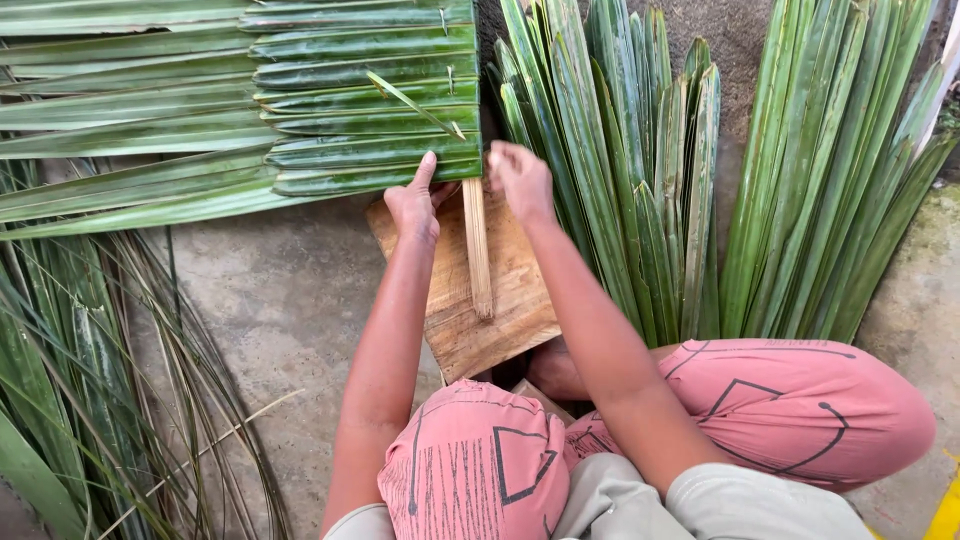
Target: Folding and securing palm leaves onto a wooden guide to create a thatched panel
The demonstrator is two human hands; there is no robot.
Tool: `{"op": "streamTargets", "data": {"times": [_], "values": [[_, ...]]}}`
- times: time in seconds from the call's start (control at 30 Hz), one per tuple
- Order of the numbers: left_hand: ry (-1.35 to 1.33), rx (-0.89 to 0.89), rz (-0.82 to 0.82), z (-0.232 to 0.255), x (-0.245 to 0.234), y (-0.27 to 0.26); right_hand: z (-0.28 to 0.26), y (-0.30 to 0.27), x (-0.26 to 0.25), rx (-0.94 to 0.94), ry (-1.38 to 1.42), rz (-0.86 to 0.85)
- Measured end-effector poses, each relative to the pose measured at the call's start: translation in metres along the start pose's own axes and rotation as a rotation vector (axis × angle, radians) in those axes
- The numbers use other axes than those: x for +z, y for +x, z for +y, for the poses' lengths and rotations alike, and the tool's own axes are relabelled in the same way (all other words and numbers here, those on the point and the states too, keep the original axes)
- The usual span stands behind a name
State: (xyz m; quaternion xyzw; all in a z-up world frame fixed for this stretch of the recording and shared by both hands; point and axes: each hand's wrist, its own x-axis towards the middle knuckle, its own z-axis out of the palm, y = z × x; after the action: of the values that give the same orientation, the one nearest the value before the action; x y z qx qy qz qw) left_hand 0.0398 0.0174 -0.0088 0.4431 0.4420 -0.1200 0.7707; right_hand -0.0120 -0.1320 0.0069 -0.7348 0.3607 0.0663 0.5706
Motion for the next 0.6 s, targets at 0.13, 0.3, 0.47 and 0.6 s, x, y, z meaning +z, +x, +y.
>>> {"op": "streamTargets", "data": {"times": [0.13,0.3,0.47,0.6], "values": [[0.005,-0.017,0.013,-0.004,0.0,0.013,0.022,0.062,0.019,0.119,0.349,-0.065],[0.037,-0.026,0.053,-0.027,-0.01,0.036,0.015,0.053,0.037,0.161,0.325,-0.04],[0.077,-0.001,0.003,-0.032,-0.016,0.049,0.015,0.056,0.055,0.163,0.077,0.012],[0.115,0.021,0.01,-0.041,-0.008,0.045,0.03,0.073,0.069,0.229,-0.143,0.045]]}}
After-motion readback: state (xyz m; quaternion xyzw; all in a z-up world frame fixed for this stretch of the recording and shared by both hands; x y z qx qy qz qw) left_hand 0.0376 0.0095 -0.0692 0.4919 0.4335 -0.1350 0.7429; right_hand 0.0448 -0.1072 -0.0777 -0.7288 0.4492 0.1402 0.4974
